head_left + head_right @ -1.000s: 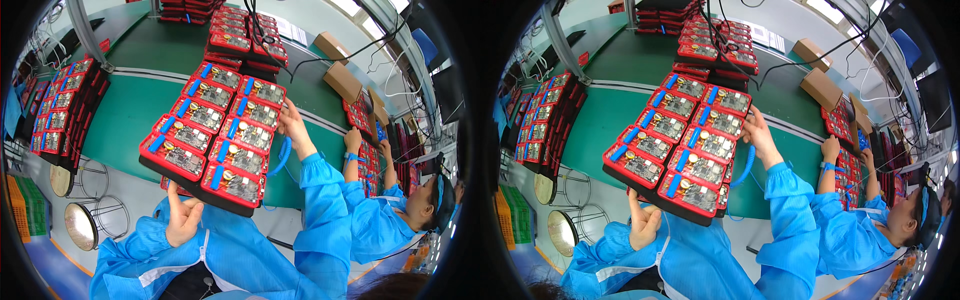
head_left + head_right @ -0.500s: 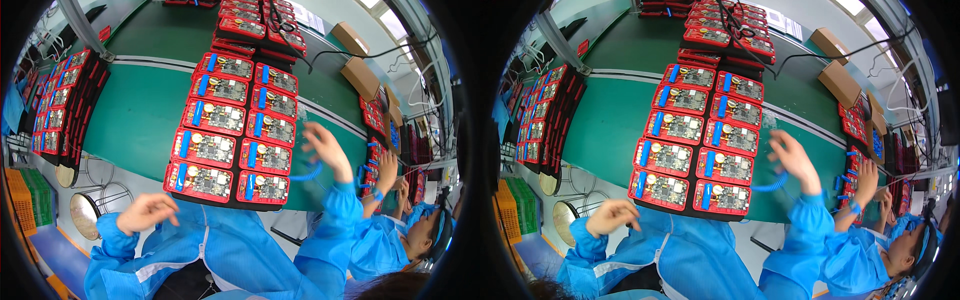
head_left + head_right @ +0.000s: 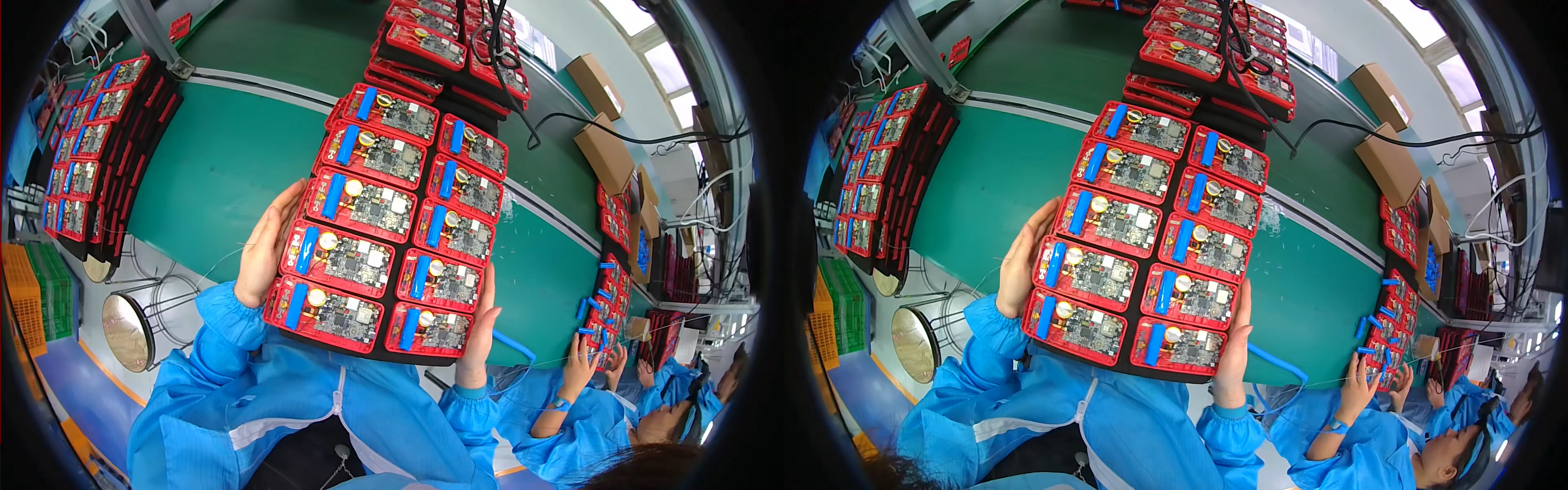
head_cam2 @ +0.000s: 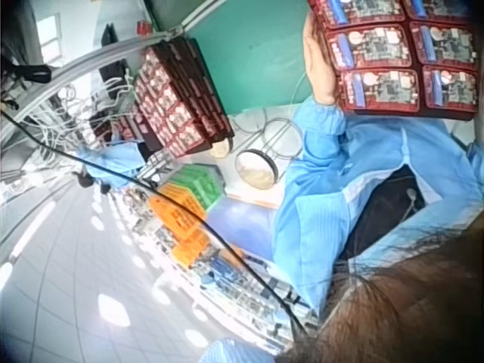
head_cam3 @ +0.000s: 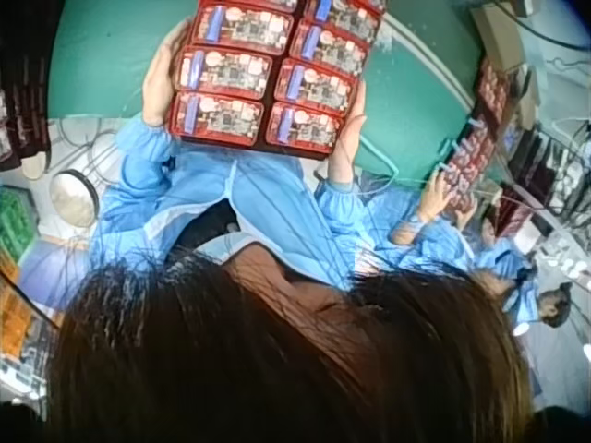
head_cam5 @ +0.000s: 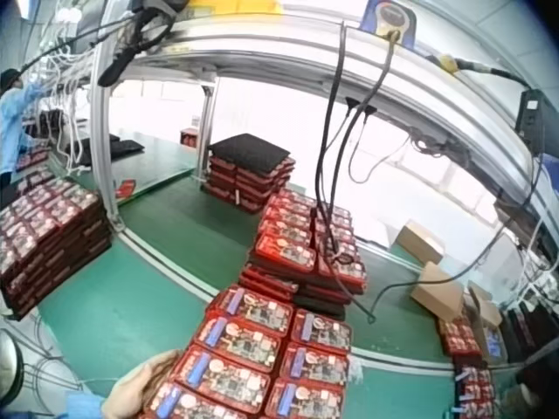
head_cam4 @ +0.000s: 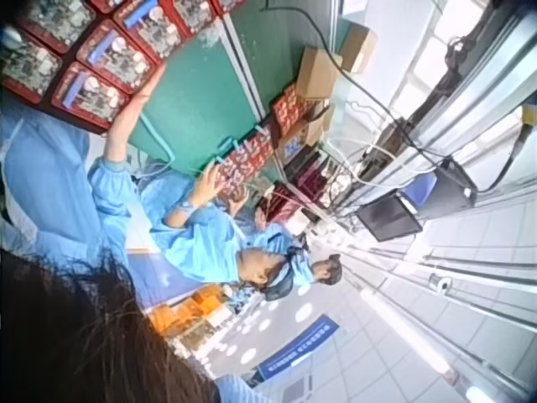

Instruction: The person solders components onto a series of printed circuit boards using a soldering iron and solder wire.

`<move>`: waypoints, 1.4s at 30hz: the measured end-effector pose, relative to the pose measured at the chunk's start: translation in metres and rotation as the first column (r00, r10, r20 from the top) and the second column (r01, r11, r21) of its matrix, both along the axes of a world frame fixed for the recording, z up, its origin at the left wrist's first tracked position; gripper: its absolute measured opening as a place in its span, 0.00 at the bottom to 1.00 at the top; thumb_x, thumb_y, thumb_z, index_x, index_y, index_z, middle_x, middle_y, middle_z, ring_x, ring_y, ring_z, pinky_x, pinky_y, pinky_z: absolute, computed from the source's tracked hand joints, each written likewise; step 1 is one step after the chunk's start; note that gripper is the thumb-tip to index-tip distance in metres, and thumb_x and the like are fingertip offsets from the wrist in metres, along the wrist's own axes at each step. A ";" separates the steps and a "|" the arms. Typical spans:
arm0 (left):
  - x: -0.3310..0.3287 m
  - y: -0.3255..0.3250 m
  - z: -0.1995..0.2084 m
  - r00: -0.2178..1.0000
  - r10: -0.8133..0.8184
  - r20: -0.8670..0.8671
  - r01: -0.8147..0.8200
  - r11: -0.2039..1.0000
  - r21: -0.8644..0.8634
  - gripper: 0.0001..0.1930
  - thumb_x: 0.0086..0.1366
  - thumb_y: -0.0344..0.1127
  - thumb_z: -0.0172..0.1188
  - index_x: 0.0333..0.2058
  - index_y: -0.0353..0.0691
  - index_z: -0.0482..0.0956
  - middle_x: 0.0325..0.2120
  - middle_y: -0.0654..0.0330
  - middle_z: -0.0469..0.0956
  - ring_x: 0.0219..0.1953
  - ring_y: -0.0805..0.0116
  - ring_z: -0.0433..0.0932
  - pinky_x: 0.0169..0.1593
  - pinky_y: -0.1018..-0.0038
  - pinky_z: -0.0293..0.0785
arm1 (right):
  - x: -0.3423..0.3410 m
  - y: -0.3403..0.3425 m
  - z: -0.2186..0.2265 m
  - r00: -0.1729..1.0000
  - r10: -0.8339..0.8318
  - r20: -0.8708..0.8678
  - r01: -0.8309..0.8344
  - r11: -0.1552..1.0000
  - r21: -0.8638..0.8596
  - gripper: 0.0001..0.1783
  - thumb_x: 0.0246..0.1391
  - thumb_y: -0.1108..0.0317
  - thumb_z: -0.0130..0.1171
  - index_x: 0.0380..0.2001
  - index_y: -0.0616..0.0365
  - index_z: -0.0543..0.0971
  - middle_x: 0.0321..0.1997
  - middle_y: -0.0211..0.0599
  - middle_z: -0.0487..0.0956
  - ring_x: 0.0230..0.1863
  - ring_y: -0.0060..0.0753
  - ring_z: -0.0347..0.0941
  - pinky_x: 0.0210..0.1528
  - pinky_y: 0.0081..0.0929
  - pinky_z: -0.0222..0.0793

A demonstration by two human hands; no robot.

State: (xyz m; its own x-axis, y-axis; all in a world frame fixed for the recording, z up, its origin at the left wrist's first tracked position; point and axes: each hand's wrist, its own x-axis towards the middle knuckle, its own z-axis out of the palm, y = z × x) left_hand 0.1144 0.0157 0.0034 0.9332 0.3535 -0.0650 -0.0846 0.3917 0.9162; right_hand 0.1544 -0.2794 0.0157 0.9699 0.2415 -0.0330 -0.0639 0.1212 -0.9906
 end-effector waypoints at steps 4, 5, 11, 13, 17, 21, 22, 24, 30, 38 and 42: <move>-0.001 -0.002 0.004 0.999 -0.045 0.022 0.047 0.993 -0.110 0.27 0.73 0.44 0.27 0.63 0.31 0.48 0.64 0.49 0.51 0.66 0.60 0.52 0.67 0.67 0.50 | 0.003 0.010 0.001 0.992 0.018 -0.122 0.003 0.986 0.166 0.43 0.61 0.37 0.27 0.67 0.60 0.41 0.70 0.41 0.47 0.69 0.37 0.46 0.68 0.34 0.44; 0.000 -0.004 0.006 1.000 -0.029 0.008 0.030 0.990 -0.135 0.27 0.73 0.43 0.27 0.63 0.31 0.48 0.64 0.49 0.52 0.65 0.60 0.54 0.66 0.67 0.52 | 0.004 0.008 -0.002 0.993 0.012 -0.121 0.008 0.987 0.162 0.43 0.61 0.37 0.27 0.67 0.60 0.41 0.70 0.41 0.47 0.69 0.37 0.46 0.68 0.34 0.44; 0.002 -0.017 0.018 0.994 -0.111 0.011 0.109 0.952 -0.287 0.27 0.72 0.43 0.32 0.64 0.34 0.46 0.63 0.52 0.55 0.61 0.62 0.61 0.63 0.68 0.60 | 0.012 0.007 0.002 0.986 0.082 -0.147 -0.046 0.972 0.230 0.43 0.61 0.36 0.28 0.68 0.56 0.38 0.71 0.41 0.46 0.69 0.39 0.46 0.68 0.35 0.46; 0.001 -0.018 0.018 0.994 -0.108 0.018 0.109 0.955 -0.276 0.27 0.72 0.43 0.33 0.64 0.33 0.47 0.63 0.52 0.55 0.61 0.63 0.61 0.63 0.68 0.59 | 0.013 0.006 0.008 0.980 0.092 -0.174 -0.050 0.970 0.236 0.43 0.61 0.37 0.28 0.68 0.57 0.39 0.71 0.40 0.46 0.70 0.37 0.45 0.68 0.34 0.45; 0.005 -0.017 0.008 0.989 -0.123 0.077 0.135 0.975 -0.175 0.27 0.72 0.42 0.35 0.63 0.31 0.49 0.63 0.52 0.54 0.62 0.63 0.59 0.64 0.69 0.55 | 0.012 -0.004 0.012 0.985 0.063 -0.160 -0.042 0.991 0.130 0.42 0.62 0.40 0.29 0.67 0.59 0.40 0.71 0.41 0.47 0.70 0.37 0.45 0.69 0.33 0.41; -0.004 0.043 -0.010 0.992 -0.118 -0.044 0.124 0.982 0.145 0.26 0.72 0.48 0.35 0.55 0.30 0.65 0.60 0.48 0.59 0.62 0.58 0.60 0.64 0.66 0.55 | 0.037 -0.023 0.035 0.998 0.045 -0.031 -0.051 0.975 -0.216 0.30 0.63 0.66 0.46 0.64 0.61 0.52 0.68 0.42 0.53 0.69 0.38 0.49 0.66 0.34 0.49; 0.003 0.056 -0.011 0.998 -0.012 -0.069 0.026 0.976 0.218 0.25 0.72 0.48 0.36 0.50 0.32 0.70 0.55 0.48 0.66 0.58 0.60 0.66 0.61 0.66 0.60 | 0.048 -0.031 0.058 0.988 -0.084 0.130 0.118 0.951 -0.285 0.23 0.61 0.67 0.50 0.57 0.63 0.63 0.60 0.43 0.66 0.61 0.38 0.63 0.59 0.33 0.63; 0.023 0.079 -0.004 0.981 0.190 -0.039 -0.153 0.881 0.447 0.23 0.72 0.47 0.37 0.37 0.34 0.75 0.27 0.60 0.76 0.31 0.75 0.72 0.39 0.77 0.68 | 0.072 -0.047 0.126 0.927 -0.098 0.361 0.223 0.920 -0.322 0.18 0.61 0.69 0.48 0.53 0.63 0.66 0.49 0.40 0.73 0.49 0.32 0.72 0.51 0.26 0.68; 0.078 0.111 0.001 0.993 0.060 -0.097 -0.032 0.964 0.265 0.16 0.70 0.45 0.45 0.30 0.40 0.72 0.19 0.68 0.67 0.22 0.85 0.60 0.26 0.83 0.53 | 0.145 0.003 0.332 0.761 -0.017 0.649 0.102 0.990 -0.093 0.17 0.61 0.66 0.51 0.49 0.64 0.67 0.39 0.43 0.75 0.26 0.26 0.72 0.25 0.19 0.68; 0.114 0.114 -0.034 0.964 0.054 0.259 0.080 0.873 -0.482 0.14 0.59 0.40 0.45 0.35 0.35 0.72 0.27 0.63 0.70 0.29 0.73 0.66 0.32 0.78 0.60 | 0.329 0.033 0.477 0.934 -0.208 0.290 0.115 0.945 0.308 0.24 0.54 0.59 0.61 0.38 0.69 0.65 0.34 0.50 0.72 0.19 0.22 0.66 0.10 0.09 0.59; 0.118 0.119 -0.043 0.985 0.012 0.172 0.082 0.842 -0.534 0.14 0.65 0.40 0.41 0.36 0.36 0.71 0.30 0.61 0.70 0.28 0.73 0.65 0.32 0.78 0.60 | 0.352 0.040 0.482 0.925 -0.246 0.290 0.188 0.959 0.213 0.23 0.50 0.51 0.64 0.24 0.54 0.63 0.13 0.24 0.59 0.11 0.13 0.52 0.07 0.08 0.45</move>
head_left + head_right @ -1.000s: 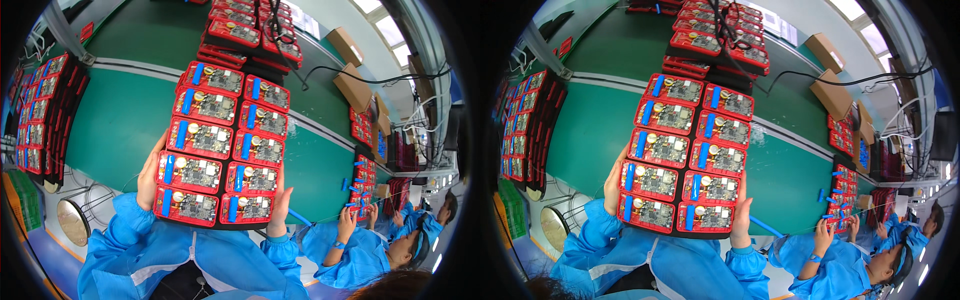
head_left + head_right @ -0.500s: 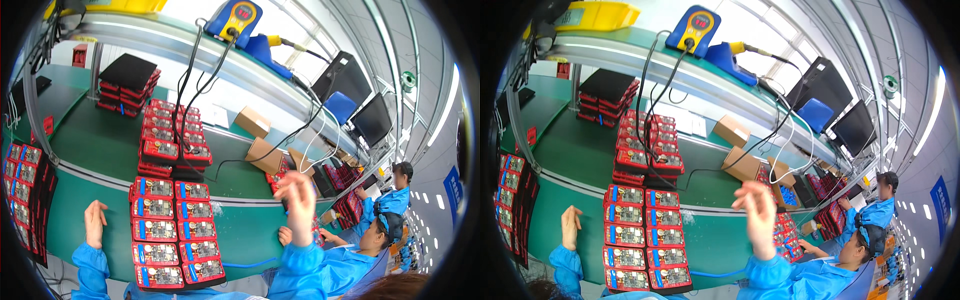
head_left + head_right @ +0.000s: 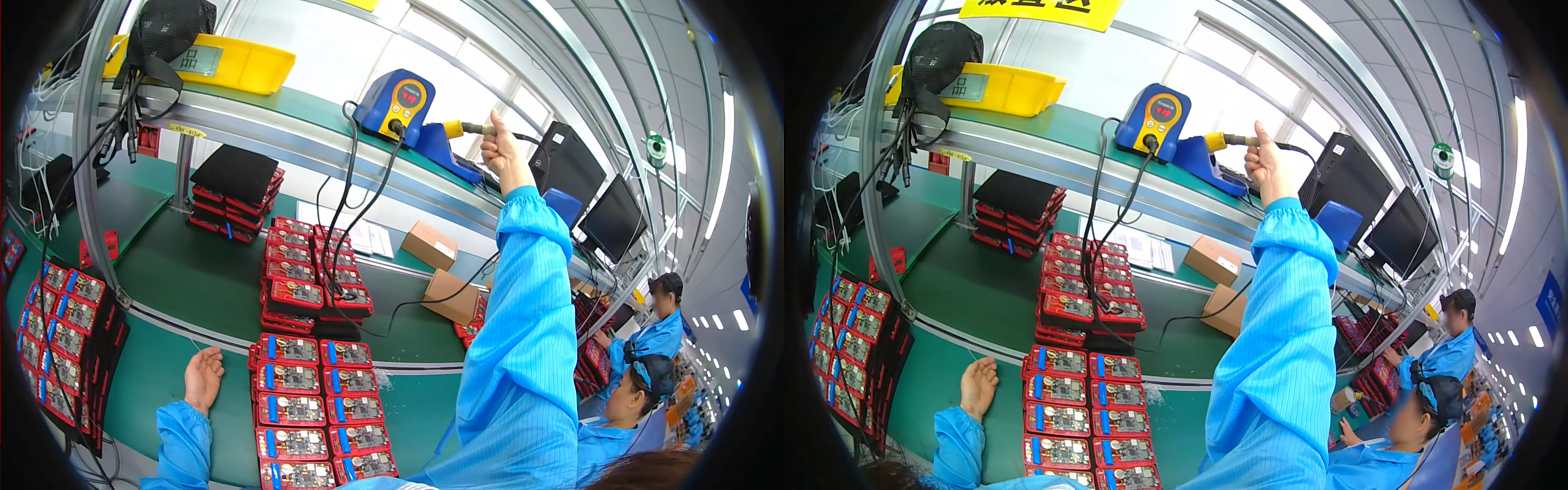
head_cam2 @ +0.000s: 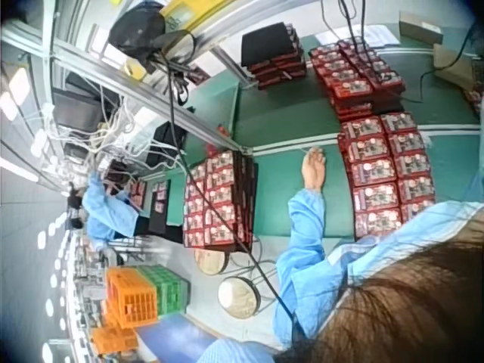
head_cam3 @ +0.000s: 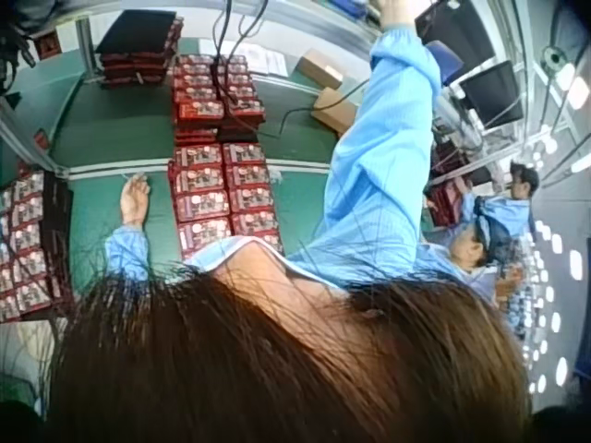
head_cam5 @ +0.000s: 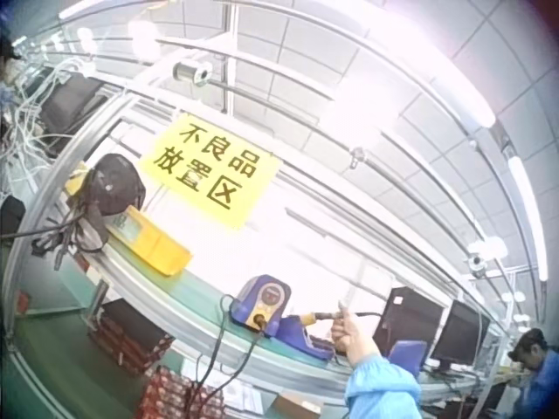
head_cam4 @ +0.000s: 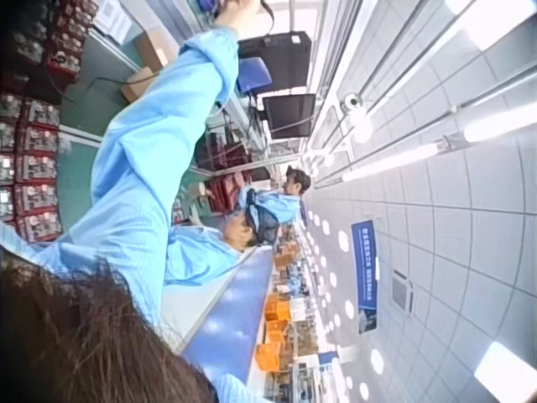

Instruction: The person solders components onto a series of printed circuit boards using a soldering iron and solder wire.

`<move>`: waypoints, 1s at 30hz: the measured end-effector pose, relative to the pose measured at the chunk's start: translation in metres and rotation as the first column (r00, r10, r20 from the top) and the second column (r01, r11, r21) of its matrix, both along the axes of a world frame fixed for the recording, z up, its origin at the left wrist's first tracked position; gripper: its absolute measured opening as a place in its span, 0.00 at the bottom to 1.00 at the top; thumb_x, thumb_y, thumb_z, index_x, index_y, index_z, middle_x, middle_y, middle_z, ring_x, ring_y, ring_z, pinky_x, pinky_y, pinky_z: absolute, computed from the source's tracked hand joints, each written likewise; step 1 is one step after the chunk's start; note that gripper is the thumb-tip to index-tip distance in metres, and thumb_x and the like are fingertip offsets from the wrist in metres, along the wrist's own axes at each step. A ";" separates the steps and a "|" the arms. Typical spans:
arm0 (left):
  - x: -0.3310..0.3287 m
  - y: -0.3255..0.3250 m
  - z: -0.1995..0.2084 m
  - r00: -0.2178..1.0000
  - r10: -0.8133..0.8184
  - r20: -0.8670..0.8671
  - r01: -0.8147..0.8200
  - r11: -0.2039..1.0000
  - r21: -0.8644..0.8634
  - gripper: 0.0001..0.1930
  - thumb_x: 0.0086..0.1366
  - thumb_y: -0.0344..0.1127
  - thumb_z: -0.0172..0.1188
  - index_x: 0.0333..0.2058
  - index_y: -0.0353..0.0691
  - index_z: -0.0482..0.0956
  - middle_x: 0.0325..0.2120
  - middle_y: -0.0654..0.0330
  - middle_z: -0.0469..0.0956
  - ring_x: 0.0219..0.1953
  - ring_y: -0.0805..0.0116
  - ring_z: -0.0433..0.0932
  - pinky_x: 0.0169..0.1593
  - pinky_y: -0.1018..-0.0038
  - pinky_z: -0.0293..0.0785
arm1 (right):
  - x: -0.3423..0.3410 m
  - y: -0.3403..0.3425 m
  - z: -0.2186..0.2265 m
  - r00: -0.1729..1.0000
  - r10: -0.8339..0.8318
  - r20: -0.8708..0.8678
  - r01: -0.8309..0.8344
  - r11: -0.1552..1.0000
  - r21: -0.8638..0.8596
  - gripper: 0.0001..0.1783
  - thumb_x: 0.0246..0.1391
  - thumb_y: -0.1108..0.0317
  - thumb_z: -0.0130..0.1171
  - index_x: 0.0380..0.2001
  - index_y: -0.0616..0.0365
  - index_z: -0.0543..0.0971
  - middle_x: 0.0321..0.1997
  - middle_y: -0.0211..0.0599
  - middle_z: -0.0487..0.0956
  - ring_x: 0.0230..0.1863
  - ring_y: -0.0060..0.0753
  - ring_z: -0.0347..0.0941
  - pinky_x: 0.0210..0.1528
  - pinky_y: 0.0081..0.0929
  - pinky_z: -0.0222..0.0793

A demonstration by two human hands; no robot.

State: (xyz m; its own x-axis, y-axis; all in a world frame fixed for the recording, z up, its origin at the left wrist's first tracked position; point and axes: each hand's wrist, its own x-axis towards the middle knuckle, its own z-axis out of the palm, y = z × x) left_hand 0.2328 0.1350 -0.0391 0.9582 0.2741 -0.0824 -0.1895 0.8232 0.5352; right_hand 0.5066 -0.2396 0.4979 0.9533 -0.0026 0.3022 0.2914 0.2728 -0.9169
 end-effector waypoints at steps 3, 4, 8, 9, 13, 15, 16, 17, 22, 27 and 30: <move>0.001 0.003 -0.010 0.999 -0.001 -0.048 -0.001 0.999 -0.041 0.13 0.69 0.41 0.41 0.34 0.39 0.68 0.29 0.59 0.70 0.25 0.73 0.63 0.31 0.77 0.60 | 0.000 0.009 0.004 0.999 -0.046 -0.020 0.043 0.989 -0.141 0.20 0.56 0.52 0.55 0.22 0.50 0.60 0.11 0.20 0.54 0.09 0.13 0.48 0.07 0.11 0.40; 0.001 0.004 -0.010 0.999 -0.004 -0.048 0.002 0.999 -0.040 0.13 0.69 0.41 0.41 0.34 0.39 0.68 0.29 0.59 0.70 0.25 0.73 0.63 0.31 0.77 0.60 | 0.000 0.008 0.005 0.998 -0.054 -0.037 0.045 0.979 -0.197 0.18 0.58 0.53 0.51 0.23 0.51 0.61 0.11 0.21 0.55 0.09 0.14 0.49 0.07 0.12 0.41; 0.001 0.003 -0.003 1.000 0.003 -0.029 -0.005 0.999 -0.052 0.14 0.68 0.42 0.41 0.31 0.39 0.69 0.29 0.58 0.71 0.25 0.73 0.62 0.31 0.76 0.59 | -0.007 -0.011 0.013 0.989 -0.089 0.121 0.124 0.938 -0.322 0.14 0.61 0.57 0.38 0.28 0.54 0.66 0.15 0.35 0.69 0.12 0.21 0.60 0.08 0.16 0.47; 0.001 0.003 0.000 1.000 0.004 -0.015 -0.005 0.998 -0.064 0.15 0.68 0.42 0.40 0.29 0.39 0.69 0.29 0.57 0.71 0.25 0.73 0.62 0.32 0.75 0.59 | -0.009 -0.018 0.014 0.986 -0.098 0.136 0.141 0.924 -0.355 0.14 0.61 0.57 0.37 0.31 0.55 0.68 0.18 0.37 0.72 0.14 0.22 0.62 0.11 0.17 0.51; 0.003 0.000 0.008 1.000 -0.029 -0.001 0.029 0.999 -0.045 0.17 0.67 0.42 0.41 0.26 0.39 0.70 0.28 0.56 0.72 0.25 0.72 0.63 0.31 0.75 0.59 | -0.039 -0.044 0.003 0.982 -0.043 0.186 0.100 0.947 -0.306 0.15 0.60 0.59 0.39 0.35 0.60 0.69 0.25 0.47 0.77 0.19 0.26 0.68 0.20 0.20 0.63; 0.002 0.000 0.009 0.999 -0.040 -0.012 0.041 0.998 0.057 0.16 0.66 0.41 0.44 0.24 0.39 0.71 0.28 0.57 0.72 0.25 0.73 0.63 0.31 0.75 0.59 | -0.052 -0.070 0.001 0.967 -0.001 0.256 0.078 0.954 -0.291 0.16 0.59 0.60 0.41 0.37 0.63 0.70 0.26 0.48 0.77 0.22 0.29 0.70 0.22 0.21 0.65; 0.001 0.000 0.008 0.999 -0.046 -0.009 0.046 0.997 0.058 0.16 0.66 0.41 0.44 0.24 0.39 0.71 0.28 0.57 0.72 0.25 0.73 0.63 0.31 0.75 0.59 | -0.062 -0.082 -0.001 0.956 0.012 0.295 0.076 0.955 -0.287 0.17 0.58 0.60 0.41 0.38 0.64 0.71 0.26 0.48 0.77 0.22 0.30 0.70 0.23 0.22 0.65; -0.002 0.001 0.005 0.999 -0.045 0.005 0.045 0.996 0.077 0.14 0.66 0.40 0.46 0.24 0.39 0.71 0.28 0.59 0.72 0.25 0.74 0.63 0.31 0.76 0.59 | -0.077 -0.089 -0.005 0.940 0.053 0.336 0.031 0.970 -0.240 0.17 0.58 0.61 0.42 0.38 0.64 0.72 0.26 0.46 0.77 0.23 0.30 0.70 0.24 0.21 0.66; -0.005 -0.005 -0.001 0.999 -0.016 -0.028 0.020 0.986 0.168 0.07 0.64 0.32 0.47 0.29 0.38 0.72 0.29 0.62 0.72 0.26 0.76 0.64 0.31 0.79 0.60 | -0.128 -0.100 -0.041 0.921 0.217 0.325 -0.176 0.973 -0.150 0.30 0.64 0.45 0.38 0.49 0.64 0.69 0.38 0.49 0.78 0.36 0.33 0.77 0.34 0.21 0.74; -0.021 -0.014 0.067 0.976 0.193 -0.099 -0.063 0.691 0.720 0.10 0.67 0.37 0.51 0.32 0.37 0.74 0.24 0.69 0.68 0.23 0.81 0.60 0.27 0.82 0.57 | -0.202 -0.091 -0.118 0.892 0.226 0.392 -0.197 0.974 -0.113 0.25 0.63 0.51 0.44 0.57 0.54 0.62 0.45 0.39 0.73 0.39 0.20 0.70 0.30 0.12 0.69; -0.022 -0.017 0.115 0.948 0.255 0.193 -0.274 0.336 0.901 0.09 0.65 0.33 0.54 0.33 0.30 0.76 0.27 0.65 0.76 0.29 0.82 0.69 0.31 0.82 0.65 | -0.237 -0.062 -0.167 0.936 0.167 0.310 -0.133 0.983 -0.128 0.19 0.59 0.53 0.52 0.45 0.55 0.66 0.24 0.28 0.69 0.15 0.10 0.55 0.11 0.08 0.44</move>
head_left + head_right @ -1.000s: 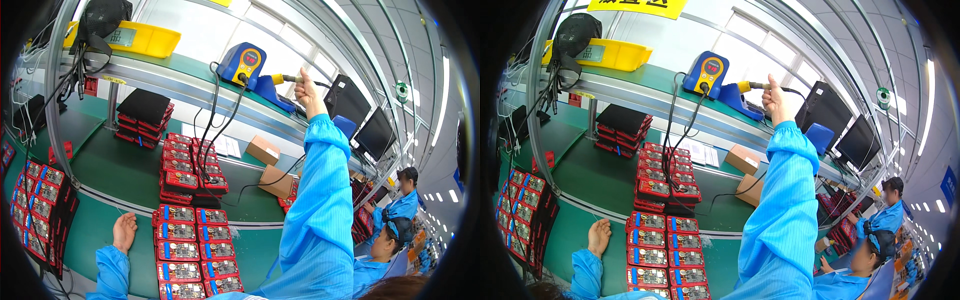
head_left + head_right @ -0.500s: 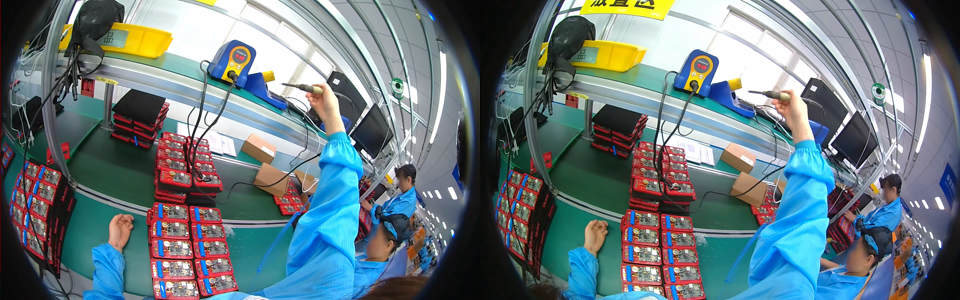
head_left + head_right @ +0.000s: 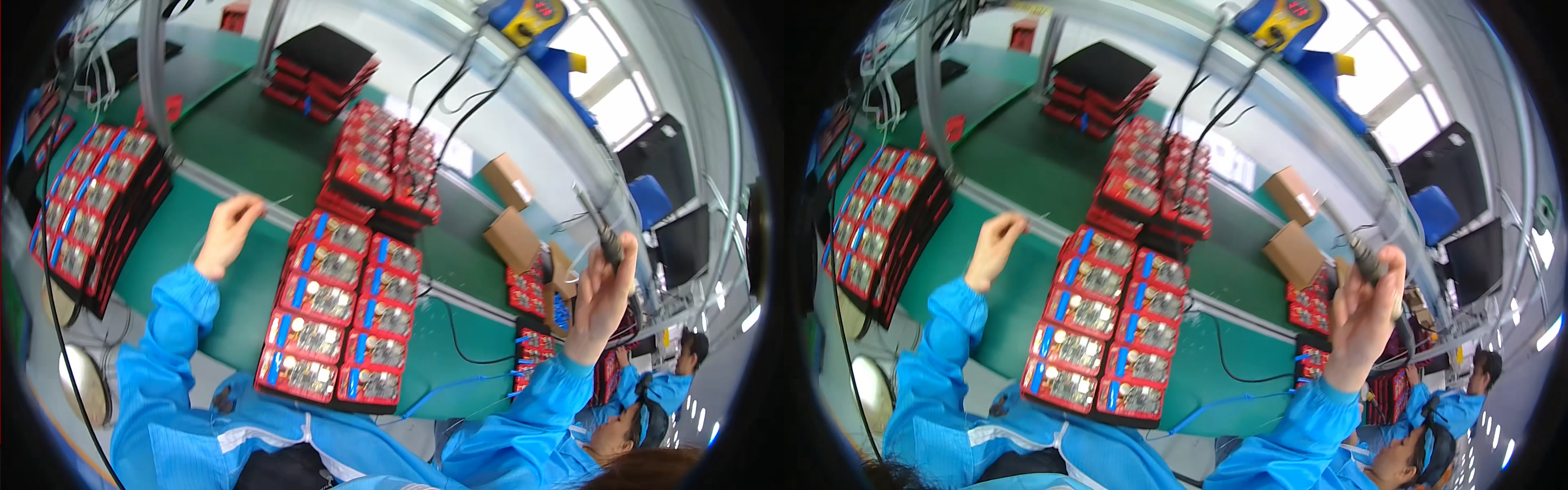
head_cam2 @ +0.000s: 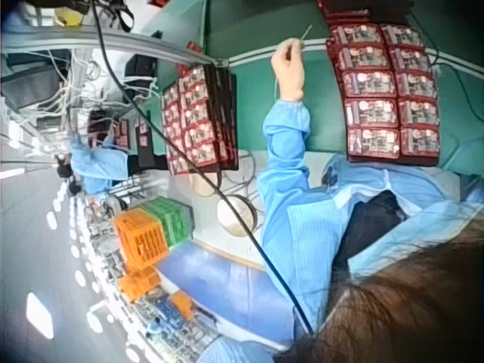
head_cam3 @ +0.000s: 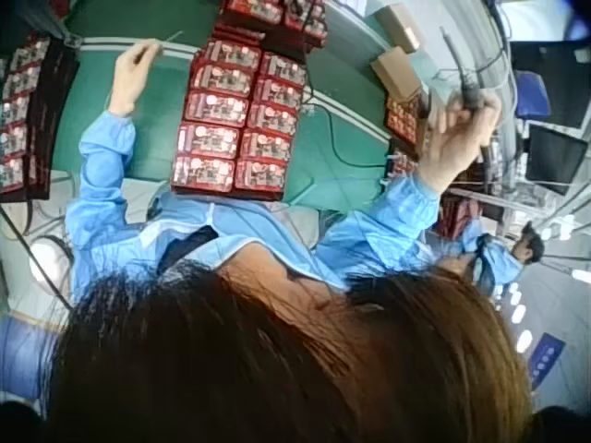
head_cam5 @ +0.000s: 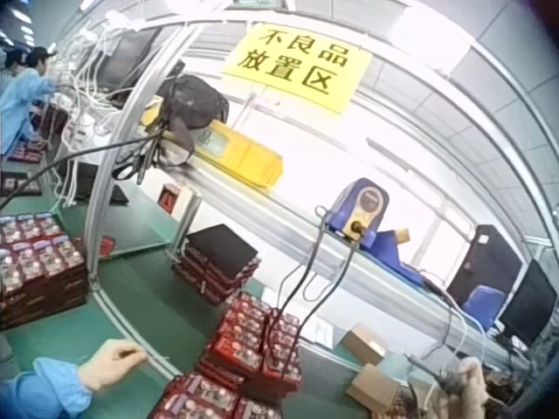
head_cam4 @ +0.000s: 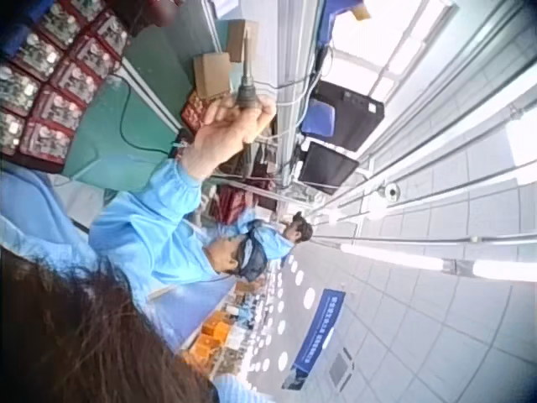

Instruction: The person solders components onto a series of printed circuit boards using a soldering iron and solder wire.

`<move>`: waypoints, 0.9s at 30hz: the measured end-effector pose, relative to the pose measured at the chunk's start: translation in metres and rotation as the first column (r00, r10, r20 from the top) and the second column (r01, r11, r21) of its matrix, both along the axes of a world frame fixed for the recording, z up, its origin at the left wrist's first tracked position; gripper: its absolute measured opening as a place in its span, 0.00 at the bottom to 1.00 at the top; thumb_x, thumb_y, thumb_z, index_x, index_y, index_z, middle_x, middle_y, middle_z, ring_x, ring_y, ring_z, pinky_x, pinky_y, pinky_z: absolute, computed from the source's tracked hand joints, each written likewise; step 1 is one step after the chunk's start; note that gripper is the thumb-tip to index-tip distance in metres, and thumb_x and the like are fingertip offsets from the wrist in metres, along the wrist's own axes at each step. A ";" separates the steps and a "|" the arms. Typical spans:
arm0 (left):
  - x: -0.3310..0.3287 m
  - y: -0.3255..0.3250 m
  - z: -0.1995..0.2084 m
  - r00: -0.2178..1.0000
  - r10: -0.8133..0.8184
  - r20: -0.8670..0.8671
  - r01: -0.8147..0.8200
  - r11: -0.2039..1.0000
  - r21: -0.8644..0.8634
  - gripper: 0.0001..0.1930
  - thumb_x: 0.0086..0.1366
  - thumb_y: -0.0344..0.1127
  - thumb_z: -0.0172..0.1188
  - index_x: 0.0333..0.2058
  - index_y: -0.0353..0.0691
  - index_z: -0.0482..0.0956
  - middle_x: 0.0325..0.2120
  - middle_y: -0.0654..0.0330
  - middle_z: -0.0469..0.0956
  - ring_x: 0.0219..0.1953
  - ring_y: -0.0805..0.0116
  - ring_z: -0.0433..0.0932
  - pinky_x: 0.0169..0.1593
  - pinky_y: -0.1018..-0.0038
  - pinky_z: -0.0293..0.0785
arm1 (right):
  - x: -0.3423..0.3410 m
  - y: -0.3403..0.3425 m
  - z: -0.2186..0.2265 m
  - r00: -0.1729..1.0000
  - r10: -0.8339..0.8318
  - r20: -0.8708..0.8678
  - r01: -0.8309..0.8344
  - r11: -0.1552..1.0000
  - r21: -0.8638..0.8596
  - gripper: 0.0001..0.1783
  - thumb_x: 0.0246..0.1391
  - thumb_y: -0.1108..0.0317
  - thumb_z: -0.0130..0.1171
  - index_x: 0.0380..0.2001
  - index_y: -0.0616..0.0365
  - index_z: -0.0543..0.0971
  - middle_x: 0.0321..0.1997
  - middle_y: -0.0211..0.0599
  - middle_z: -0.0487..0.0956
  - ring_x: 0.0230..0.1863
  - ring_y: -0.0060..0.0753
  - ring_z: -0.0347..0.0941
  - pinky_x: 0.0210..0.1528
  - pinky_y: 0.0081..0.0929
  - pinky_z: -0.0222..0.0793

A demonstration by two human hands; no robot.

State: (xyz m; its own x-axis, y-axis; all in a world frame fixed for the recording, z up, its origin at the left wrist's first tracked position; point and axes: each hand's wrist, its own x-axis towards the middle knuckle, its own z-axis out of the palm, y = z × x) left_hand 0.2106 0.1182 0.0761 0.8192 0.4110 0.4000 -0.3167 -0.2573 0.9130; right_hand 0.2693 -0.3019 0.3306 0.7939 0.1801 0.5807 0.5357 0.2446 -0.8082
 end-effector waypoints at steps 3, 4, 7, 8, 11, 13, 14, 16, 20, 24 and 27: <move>-0.011 -0.015 0.046 0.995 0.057 -0.084 -0.047 0.993 0.111 0.05 0.61 0.28 0.57 0.32 0.31 0.76 0.27 0.62 0.76 0.28 0.76 0.72 0.31 0.77 0.68 | -0.016 0.039 -0.053 0.998 0.031 -0.057 -0.039 0.988 -0.147 0.26 0.54 0.47 0.57 0.39 0.60 0.66 0.19 0.30 0.69 0.13 0.13 0.60 0.12 0.09 0.53; -0.013 -0.018 0.050 0.997 0.076 -0.008 -0.074 0.983 0.168 0.04 0.60 0.27 0.58 0.31 0.31 0.76 0.27 0.60 0.76 0.27 0.74 0.73 0.31 0.74 0.68 | -0.023 0.053 -0.069 0.997 0.024 -0.076 -0.038 0.982 -0.187 0.28 0.53 0.46 0.58 0.38 0.62 0.67 0.18 0.31 0.71 0.13 0.15 0.63 0.13 0.10 0.58; -0.009 -0.023 0.046 0.990 0.053 0.131 -0.109 0.881 0.461 0.03 0.56 0.23 0.59 0.29 0.32 0.75 0.23 0.58 0.73 0.27 0.70 0.73 0.30 0.74 0.68 | -0.028 0.079 -0.119 0.987 0.144 -0.072 -0.158 0.945 -0.288 0.23 0.52 0.54 0.60 0.38 0.65 0.69 0.25 0.38 0.76 0.18 0.19 0.71 0.21 0.16 0.67; -0.010 -0.025 0.044 0.992 0.053 0.112 -0.099 0.882 0.461 0.03 0.56 0.23 0.59 0.29 0.32 0.75 0.23 0.58 0.73 0.27 0.70 0.73 0.30 0.74 0.68 | -0.029 0.086 -0.131 0.984 0.156 -0.090 -0.176 0.935 -0.308 0.20 0.52 0.59 0.61 0.38 0.65 0.69 0.26 0.40 0.77 0.19 0.20 0.71 0.23 0.17 0.68; -0.009 -0.035 0.033 0.996 0.027 0.088 -0.070 0.841 0.536 0.04 0.52 0.22 0.61 0.26 0.33 0.74 0.23 0.56 0.72 0.27 0.60 0.73 0.30 0.69 0.68 | -0.020 0.109 -0.156 0.967 0.036 -0.253 -0.142 0.899 -0.414 0.13 0.48 0.76 0.62 0.36 0.63 0.71 0.29 0.34 0.77 0.28 0.16 0.71 0.30 0.14 0.66; -0.004 -0.040 0.029 0.998 0.020 0.061 -0.050 0.832 0.552 0.05 0.52 0.22 0.61 0.26 0.34 0.73 0.22 0.56 0.72 0.26 0.60 0.72 0.30 0.69 0.68 | -0.005 0.125 -0.166 0.955 -0.008 -0.298 -0.126 0.894 -0.429 0.12 0.48 0.76 0.61 0.35 0.61 0.70 0.29 0.29 0.75 0.27 0.13 0.68 0.30 0.12 0.64; 0.001 -0.043 0.026 0.999 0.010 0.053 -0.039 0.821 0.570 0.05 0.51 0.23 0.62 0.25 0.35 0.73 0.22 0.57 0.71 0.25 0.61 0.72 0.29 0.69 0.67 | 0.004 0.128 -0.176 0.962 -0.020 -0.273 -0.104 0.896 -0.432 0.11 0.49 0.76 0.61 0.34 0.60 0.70 0.28 0.28 0.74 0.25 0.12 0.66 0.29 0.12 0.62; 0.010 -0.049 0.016 0.999 0.005 0.044 -0.029 0.819 0.573 0.06 0.50 0.23 0.63 0.25 0.36 0.73 0.21 0.57 0.70 0.24 0.61 0.71 0.28 0.68 0.66 | 0.021 0.135 -0.193 0.967 -0.025 -0.252 -0.089 0.899 -0.429 0.09 0.50 0.76 0.59 0.32 0.59 0.69 0.26 0.26 0.72 0.25 0.12 0.64 0.28 0.13 0.61; 0.029 -0.057 0.003 0.999 0.001 0.038 -0.025 0.770 0.637 0.07 0.49 0.25 0.64 0.26 0.37 0.74 0.21 0.58 0.70 0.24 0.60 0.70 0.28 0.68 0.67 | 0.041 0.139 -0.224 0.928 -0.054 -0.369 -0.105 0.912 -0.397 0.07 0.51 0.77 0.57 0.31 0.58 0.68 0.25 0.25 0.71 0.26 0.12 0.63 0.27 0.14 0.59; 0.046 -0.061 -0.001 1.000 0.003 -0.015 0.007 0.803 0.596 0.08 0.50 0.28 0.64 0.28 0.37 0.74 0.23 0.57 0.70 0.27 0.57 0.72 0.29 0.66 0.69 | 0.048 0.146 -0.241 0.929 -0.104 -0.356 -0.021 0.944 -0.330 0.06 0.53 0.76 0.55 0.30 0.58 0.67 0.23 0.25 0.70 0.24 0.11 0.62 0.26 0.14 0.58; 0.059 -0.062 -0.010 1.000 0.000 -0.030 0.018 0.792 0.611 0.09 0.49 0.28 0.65 0.31 0.37 0.76 0.23 0.58 0.72 0.26 0.58 0.72 0.28 0.67 0.69 | 0.052 0.150 -0.250 0.926 -0.103 -0.364 0.010 0.969 -0.247 0.07 0.55 0.70 0.55 0.30 0.57 0.67 0.20 0.23 0.67 0.20 0.10 0.58 0.21 0.13 0.51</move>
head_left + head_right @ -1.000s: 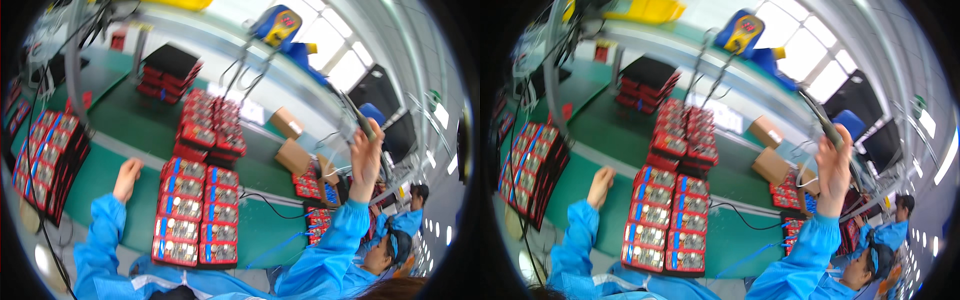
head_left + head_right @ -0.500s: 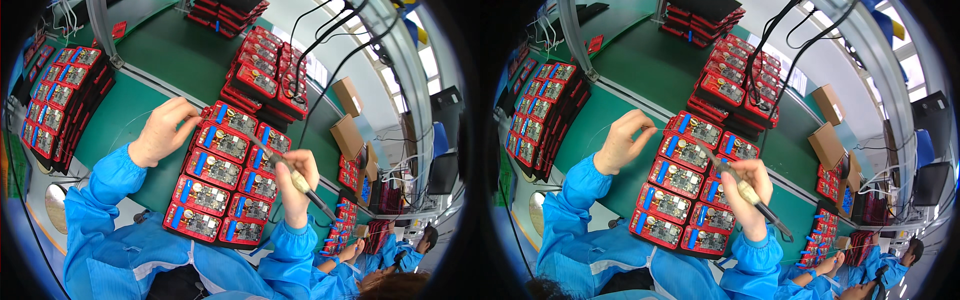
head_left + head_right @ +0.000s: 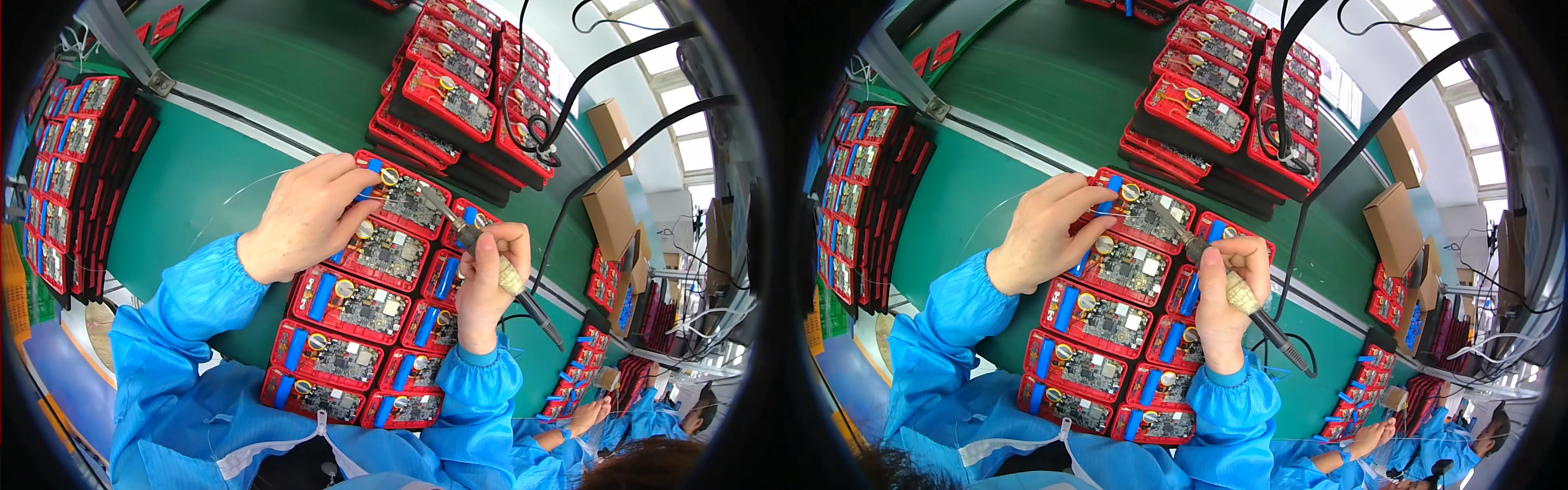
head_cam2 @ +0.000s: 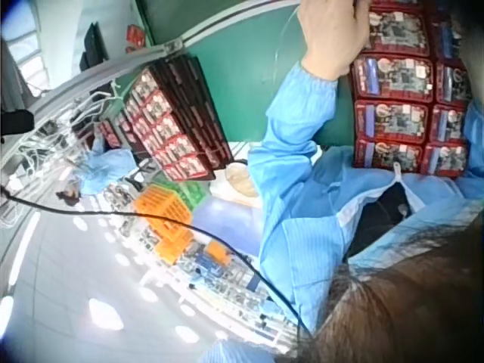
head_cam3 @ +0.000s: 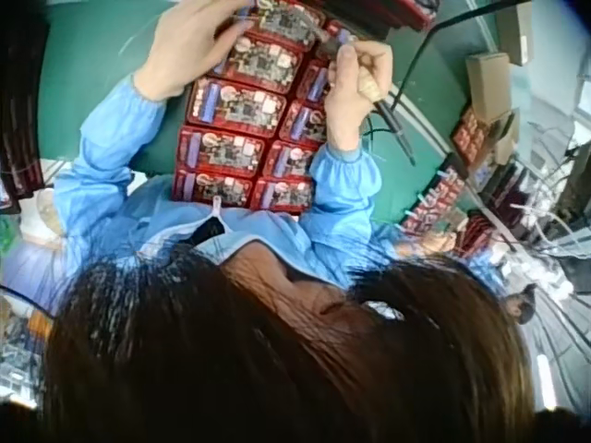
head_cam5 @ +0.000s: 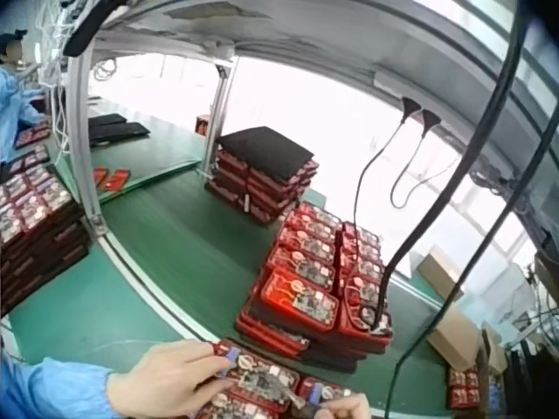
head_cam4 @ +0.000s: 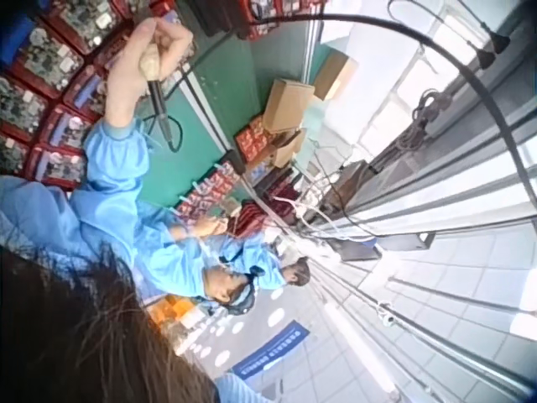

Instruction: The person solders components onto a series of printed circuit boards using a soldering iron and solder wire.

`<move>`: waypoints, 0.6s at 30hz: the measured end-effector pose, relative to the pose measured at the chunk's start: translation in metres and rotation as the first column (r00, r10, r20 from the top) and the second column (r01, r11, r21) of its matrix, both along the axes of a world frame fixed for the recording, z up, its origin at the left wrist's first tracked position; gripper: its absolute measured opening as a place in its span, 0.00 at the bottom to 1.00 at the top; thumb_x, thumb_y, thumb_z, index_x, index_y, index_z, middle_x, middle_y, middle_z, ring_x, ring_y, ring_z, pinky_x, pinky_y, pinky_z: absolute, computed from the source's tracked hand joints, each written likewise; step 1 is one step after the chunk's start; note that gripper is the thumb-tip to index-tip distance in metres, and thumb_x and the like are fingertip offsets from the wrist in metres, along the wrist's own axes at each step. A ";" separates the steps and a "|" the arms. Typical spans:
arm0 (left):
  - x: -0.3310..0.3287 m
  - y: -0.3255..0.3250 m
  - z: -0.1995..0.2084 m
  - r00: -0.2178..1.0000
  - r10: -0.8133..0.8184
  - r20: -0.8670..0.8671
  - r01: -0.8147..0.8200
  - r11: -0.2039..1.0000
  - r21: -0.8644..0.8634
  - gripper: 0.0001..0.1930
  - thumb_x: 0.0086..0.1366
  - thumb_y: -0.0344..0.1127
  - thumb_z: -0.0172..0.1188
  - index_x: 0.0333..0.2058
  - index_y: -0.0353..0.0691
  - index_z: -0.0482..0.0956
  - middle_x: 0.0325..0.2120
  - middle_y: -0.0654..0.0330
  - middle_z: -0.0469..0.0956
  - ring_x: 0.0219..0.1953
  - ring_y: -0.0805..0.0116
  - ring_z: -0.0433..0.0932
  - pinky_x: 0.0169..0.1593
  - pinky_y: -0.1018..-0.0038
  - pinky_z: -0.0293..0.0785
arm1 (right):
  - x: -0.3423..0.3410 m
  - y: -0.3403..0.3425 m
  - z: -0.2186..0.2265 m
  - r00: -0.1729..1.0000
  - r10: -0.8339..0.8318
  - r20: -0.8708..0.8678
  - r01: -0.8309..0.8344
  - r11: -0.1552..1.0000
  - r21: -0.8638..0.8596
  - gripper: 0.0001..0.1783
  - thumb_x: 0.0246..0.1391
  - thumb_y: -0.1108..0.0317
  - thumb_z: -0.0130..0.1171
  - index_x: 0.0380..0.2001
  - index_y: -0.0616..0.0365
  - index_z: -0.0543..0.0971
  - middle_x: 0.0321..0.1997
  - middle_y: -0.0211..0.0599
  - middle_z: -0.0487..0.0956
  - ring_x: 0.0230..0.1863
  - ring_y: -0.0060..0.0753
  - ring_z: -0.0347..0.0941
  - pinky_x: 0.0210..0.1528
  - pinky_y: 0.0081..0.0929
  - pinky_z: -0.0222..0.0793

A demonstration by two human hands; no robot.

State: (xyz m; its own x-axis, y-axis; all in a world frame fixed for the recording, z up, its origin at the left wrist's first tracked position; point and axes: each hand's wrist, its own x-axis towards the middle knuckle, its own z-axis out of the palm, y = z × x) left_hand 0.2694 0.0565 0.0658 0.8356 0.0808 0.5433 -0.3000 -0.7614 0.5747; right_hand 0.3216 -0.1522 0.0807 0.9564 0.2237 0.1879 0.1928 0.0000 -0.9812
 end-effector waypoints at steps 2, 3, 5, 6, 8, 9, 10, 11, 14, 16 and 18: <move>0.006 -0.002 -0.003 1.000 -0.010 -0.013 0.010 1.000 0.014 0.10 0.50 0.29 0.64 0.32 0.37 0.77 0.24 0.58 0.72 0.26 0.58 0.73 0.28 0.67 0.69 | 0.002 0.001 -0.002 0.999 -0.017 0.035 0.016 1.000 0.027 0.09 0.56 0.65 0.55 0.30 0.55 0.67 0.18 0.23 0.65 0.17 0.09 0.54 0.15 0.12 0.43; 0.007 -0.003 -0.002 0.998 -0.017 -0.064 0.018 1.000 0.015 0.10 0.50 0.29 0.64 0.33 0.37 0.77 0.24 0.57 0.72 0.26 0.58 0.73 0.28 0.66 0.70 | 0.003 0.002 -0.003 0.999 -0.021 0.028 0.020 0.999 0.027 0.09 0.56 0.65 0.55 0.30 0.55 0.67 0.18 0.23 0.65 0.17 0.09 0.54 0.15 0.12 0.43; 0.010 -0.006 0.000 0.992 -0.032 -0.121 0.034 0.999 0.015 0.11 0.50 0.29 0.64 0.34 0.38 0.77 0.24 0.57 0.72 0.26 0.57 0.73 0.28 0.66 0.70 | 0.002 0.001 -0.004 0.999 -0.024 0.024 0.023 0.999 0.022 0.09 0.56 0.65 0.55 0.30 0.55 0.66 0.18 0.23 0.65 0.17 0.10 0.54 0.16 0.12 0.43; 0.012 -0.007 0.001 0.993 -0.023 -0.115 0.030 0.998 0.054 0.10 0.51 0.29 0.63 0.34 0.38 0.76 0.24 0.57 0.72 0.26 0.57 0.73 0.28 0.65 0.70 | 0.003 0.002 -0.003 1.000 -0.015 0.023 0.014 1.000 0.022 0.09 0.56 0.65 0.54 0.31 0.56 0.67 0.18 0.23 0.66 0.16 0.10 0.54 0.16 0.11 0.43; 0.015 -0.010 0.002 0.993 -0.021 -0.115 0.031 0.995 0.090 0.10 0.51 0.28 0.62 0.34 0.38 0.76 0.24 0.57 0.72 0.26 0.56 0.74 0.28 0.64 0.70 | 0.004 0.001 -0.003 0.999 -0.023 0.025 0.022 1.000 0.009 0.09 0.56 0.65 0.54 0.31 0.56 0.67 0.18 0.23 0.66 0.16 0.09 0.54 0.16 0.12 0.43; 0.016 -0.010 0.003 0.990 -0.027 -0.142 0.048 0.988 0.147 0.09 0.52 0.27 0.61 0.33 0.38 0.76 0.24 0.57 0.72 0.27 0.55 0.74 0.28 0.64 0.70 | 0.004 0.000 -0.002 0.999 -0.025 0.034 0.025 1.000 -0.003 0.08 0.56 0.66 0.54 0.31 0.56 0.67 0.18 0.23 0.66 0.16 0.09 0.54 0.15 0.12 0.43; 0.017 -0.010 0.003 0.986 -0.028 -0.167 0.063 0.976 0.206 0.08 0.52 0.27 0.59 0.33 0.38 0.75 0.24 0.57 0.72 0.27 0.55 0.74 0.28 0.63 0.70 | 0.004 0.000 0.001 0.999 -0.015 0.043 0.015 1.000 -0.005 0.08 0.56 0.66 0.54 0.31 0.57 0.67 0.18 0.24 0.66 0.16 0.10 0.53 0.15 0.12 0.43; 0.018 -0.010 0.002 0.985 -0.030 -0.169 0.066 0.976 0.207 0.08 0.52 0.27 0.59 0.33 0.38 0.75 0.24 0.57 0.72 0.27 0.55 0.74 0.28 0.63 0.70 | 0.005 0.001 0.002 0.999 -0.017 0.041 0.017 1.000 -0.004 0.08 0.56 0.66 0.54 0.31 0.57 0.67 0.18 0.24 0.66 0.16 0.10 0.53 0.15 0.12 0.43; 0.018 -0.010 -0.002 0.986 -0.052 -0.159 0.084 0.976 0.203 0.06 0.53 0.26 0.58 0.32 0.38 0.74 0.25 0.56 0.72 0.28 0.54 0.74 0.28 0.63 0.70 | 0.006 -0.004 0.010 0.999 0.023 -0.031 -0.023 1.000 0.000 0.07 0.54 0.73 0.56 0.32 0.58 0.68 0.23 0.26 0.70 0.23 0.13 0.62 0.26 0.14 0.58; 0.015 -0.011 -0.005 0.987 0.012 -0.161 0.022 0.978 0.205 0.06 0.54 0.25 0.57 0.32 0.38 0.72 0.25 0.56 0.72 0.28 0.54 0.75 0.28 0.63 0.71 | 0.005 -0.004 0.008 0.999 0.020 -0.034 -0.019 1.000 0.011 0.07 0.54 0.73 0.56 0.32 0.59 0.68 0.23 0.26 0.70 0.23 0.12 0.63 0.26 0.14 0.58; 0.014 -0.011 -0.003 0.986 0.000 -0.169 0.031 0.983 0.181 0.06 0.54 0.25 0.57 0.32 0.38 0.72 0.25 0.56 0.73 0.27 0.53 0.75 0.28 0.63 0.70 | 0.004 -0.003 0.006 0.999 0.017 -0.037 -0.017 1.000 0.024 0.07 0.54 0.73 0.56 0.32 0.59 0.68 0.23 0.26 0.71 0.23 0.12 0.63 0.26 0.14 0.58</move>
State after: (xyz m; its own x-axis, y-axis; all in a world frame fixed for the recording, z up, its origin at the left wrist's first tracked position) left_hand 0.2836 0.0450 0.0628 0.9164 -0.0201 0.3998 -0.2238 -0.8538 0.4700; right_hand 0.3260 -0.1556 0.0866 0.9589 0.2360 0.1575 0.1557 0.0261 -0.9875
